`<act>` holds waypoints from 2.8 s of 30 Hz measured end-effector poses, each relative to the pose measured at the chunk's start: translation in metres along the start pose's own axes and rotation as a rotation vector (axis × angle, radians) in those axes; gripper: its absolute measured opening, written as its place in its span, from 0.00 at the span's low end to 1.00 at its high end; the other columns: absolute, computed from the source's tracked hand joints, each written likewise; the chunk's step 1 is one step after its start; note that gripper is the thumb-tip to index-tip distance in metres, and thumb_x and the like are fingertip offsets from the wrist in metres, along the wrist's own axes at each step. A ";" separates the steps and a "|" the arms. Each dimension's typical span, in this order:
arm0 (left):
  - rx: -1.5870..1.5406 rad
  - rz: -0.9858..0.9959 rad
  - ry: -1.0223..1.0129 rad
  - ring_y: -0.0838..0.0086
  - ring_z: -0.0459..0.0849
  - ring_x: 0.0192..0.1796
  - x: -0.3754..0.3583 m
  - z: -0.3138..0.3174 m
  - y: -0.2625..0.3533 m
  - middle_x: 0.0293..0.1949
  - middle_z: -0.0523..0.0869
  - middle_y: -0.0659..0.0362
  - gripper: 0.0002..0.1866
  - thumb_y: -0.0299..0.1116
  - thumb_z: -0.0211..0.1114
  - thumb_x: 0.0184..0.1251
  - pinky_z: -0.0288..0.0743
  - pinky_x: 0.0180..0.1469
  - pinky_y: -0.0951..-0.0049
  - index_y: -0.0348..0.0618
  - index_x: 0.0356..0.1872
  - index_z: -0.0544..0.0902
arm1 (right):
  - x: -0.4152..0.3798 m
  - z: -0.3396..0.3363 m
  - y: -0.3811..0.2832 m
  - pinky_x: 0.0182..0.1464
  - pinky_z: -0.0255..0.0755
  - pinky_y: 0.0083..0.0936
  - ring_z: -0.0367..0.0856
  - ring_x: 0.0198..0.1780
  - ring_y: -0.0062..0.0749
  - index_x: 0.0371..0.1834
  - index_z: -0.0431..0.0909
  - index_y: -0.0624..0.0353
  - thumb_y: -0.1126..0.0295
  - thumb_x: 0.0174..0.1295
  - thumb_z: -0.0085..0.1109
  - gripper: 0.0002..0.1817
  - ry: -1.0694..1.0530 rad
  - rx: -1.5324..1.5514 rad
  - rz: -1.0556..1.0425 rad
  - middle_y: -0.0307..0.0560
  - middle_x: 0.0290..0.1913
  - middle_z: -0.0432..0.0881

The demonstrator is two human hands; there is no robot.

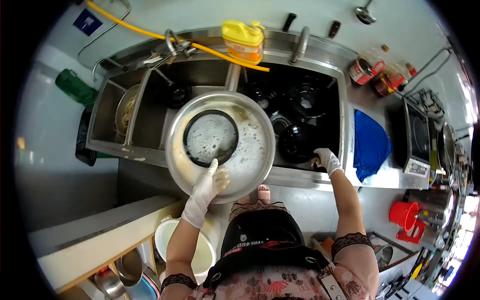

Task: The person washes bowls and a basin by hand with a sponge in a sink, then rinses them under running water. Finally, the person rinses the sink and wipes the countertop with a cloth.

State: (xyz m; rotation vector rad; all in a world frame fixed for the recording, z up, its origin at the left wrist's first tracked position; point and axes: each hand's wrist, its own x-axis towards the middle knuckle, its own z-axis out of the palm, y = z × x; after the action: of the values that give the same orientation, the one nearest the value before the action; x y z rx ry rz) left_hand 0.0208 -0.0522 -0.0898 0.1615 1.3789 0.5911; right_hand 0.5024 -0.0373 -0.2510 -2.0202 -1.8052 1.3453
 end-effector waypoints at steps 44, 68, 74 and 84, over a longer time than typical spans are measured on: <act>-0.383 0.583 -0.041 0.72 0.68 0.63 0.035 -0.031 0.015 0.64 0.70 0.57 0.39 0.57 0.60 0.65 0.61 0.65 0.72 0.34 0.66 0.65 | 0.067 0.100 -0.353 0.41 0.76 0.27 0.78 0.43 0.38 0.52 0.69 0.68 0.74 0.55 0.48 0.20 0.529 -0.770 -0.830 0.53 0.42 0.74; -0.300 0.505 -0.030 0.66 0.77 0.57 0.017 -0.036 0.040 0.57 0.76 0.54 0.46 0.72 0.53 0.58 0.80 0.50 0.62 0.42 0.65 0.66 | -0.044 0.116 -0.379 0.52 0.70 0.36 0.75 0.47 0.47 0.50 0.73 0.66 0.62 0.53 0.61 0.24 0.150 -0.430 -1.038 0.55 0.44 0.77; 0.063 0.770 0.029 0.74 0.73 0.58 0.025 -0.065 0.060 0.57 0.77 0.58 0.37 0.62 0.53 0.66 0.71 0.57 0.72 0.40 0.63 0.70 | -0.033 0.032 -0.382 0.53 0.72 0.33 0.78 0.50 0.41 0.48 0.74 0.64 0.72 0.52 0.66 0.20 -0.170 0.020 -0.945 0.49 0.44 0.79; 0.103 0.976 0.000 0.84 0.75 0.41 -0.002 -0.029 0.070 0.39 0.82 0.67 0.12 0.35 0.61 0.69 0.71 0.46 0.81 0.35 0.43 0.83 | -0.023 0.019 -0.398 0.61 0.65 0.26 0.75 0.55 0.33 0.53 0.72 0.65 0.76 0.61 0.59 0.17 0.447 0.696 -0.753 0.48 0.50 0.78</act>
State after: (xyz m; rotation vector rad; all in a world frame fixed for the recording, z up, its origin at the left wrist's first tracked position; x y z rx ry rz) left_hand -0.0274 -0.0009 -0.0629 0.9473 1.2765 1.3156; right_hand 0.1965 0.0479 -0.0083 -1.0095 -1.3804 0.9706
